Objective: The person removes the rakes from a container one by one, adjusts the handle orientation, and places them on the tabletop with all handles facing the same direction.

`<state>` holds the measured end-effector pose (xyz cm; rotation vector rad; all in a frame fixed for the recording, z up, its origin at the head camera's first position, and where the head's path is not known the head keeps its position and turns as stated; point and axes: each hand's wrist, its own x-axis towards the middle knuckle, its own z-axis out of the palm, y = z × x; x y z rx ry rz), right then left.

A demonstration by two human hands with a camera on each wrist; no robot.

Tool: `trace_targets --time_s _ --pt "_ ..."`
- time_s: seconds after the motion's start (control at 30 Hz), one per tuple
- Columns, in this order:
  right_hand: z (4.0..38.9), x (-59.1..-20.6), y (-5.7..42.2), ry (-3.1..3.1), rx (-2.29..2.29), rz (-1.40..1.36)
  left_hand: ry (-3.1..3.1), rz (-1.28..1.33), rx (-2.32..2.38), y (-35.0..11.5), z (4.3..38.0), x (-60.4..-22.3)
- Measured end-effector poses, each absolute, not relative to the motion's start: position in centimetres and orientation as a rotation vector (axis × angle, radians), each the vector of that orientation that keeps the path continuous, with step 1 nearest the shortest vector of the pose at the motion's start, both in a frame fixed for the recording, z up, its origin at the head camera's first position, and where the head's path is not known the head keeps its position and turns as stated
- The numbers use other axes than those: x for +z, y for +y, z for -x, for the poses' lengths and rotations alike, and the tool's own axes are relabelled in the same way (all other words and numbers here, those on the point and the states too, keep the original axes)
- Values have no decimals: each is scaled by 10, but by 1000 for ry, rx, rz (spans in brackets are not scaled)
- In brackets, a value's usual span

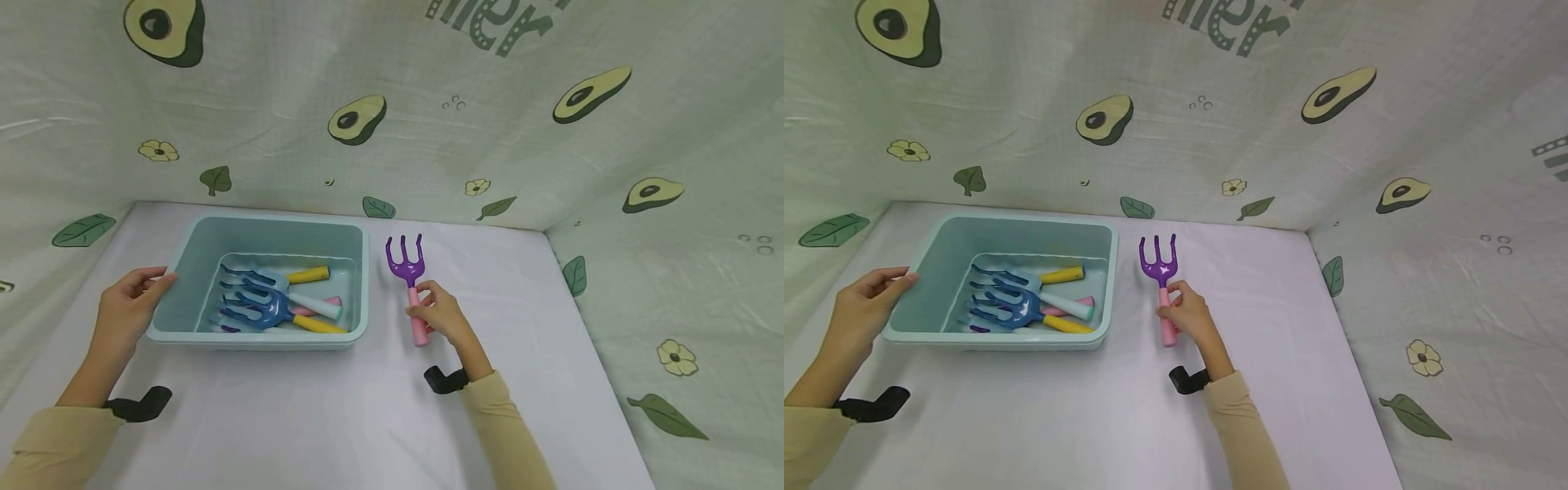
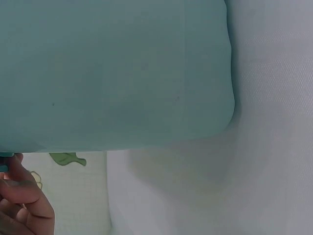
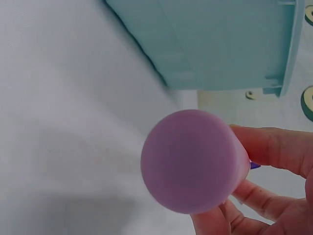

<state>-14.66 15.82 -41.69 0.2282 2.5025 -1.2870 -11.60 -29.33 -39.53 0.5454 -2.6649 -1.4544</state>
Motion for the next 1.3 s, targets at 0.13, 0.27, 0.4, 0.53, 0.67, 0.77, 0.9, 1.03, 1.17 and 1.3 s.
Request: trace_targets --time_s 0.13,0.27,0.4,0.53,0.67,0.77,0.9,1.03,1.17,1.3 --pt "146 -426 155 2493 -1291 -260 -2659 -542 -1459 -293 116 -396" --pt "146 -433 151 2475 -1282 -283 -2665 -547 -1462 -293 116 -396" --pt "148 -442 148 2472 -1267 -290 -2673 -559 -1458 -293 117 -395" --pt "150 -451 145 2471 -1254 -286 -2673 -566 -1459 -293 117 -395" --pt "151 -456 141 2476 -1243 -282 -2668 -566 -1461 -293 117 -396" --pt "151 -460 138 2484 -1239 -261 -2673 -569 -1454 -293 117 -397" --pt "152 -465 134 2464 -1255 -258 -2676 -579 -1449 -293 117 -398" --pt "153 -469 130 2431 -1284 -278 -2667 -576 -1453 -293 117 -398" --pt "155 -468 127 2423 -1282 -282 -2661 -566 -1461 -293 117 -398" --pt "157 -468 124 2418 -1277 -280 -2639 -563 -1491 -294 117 -397"
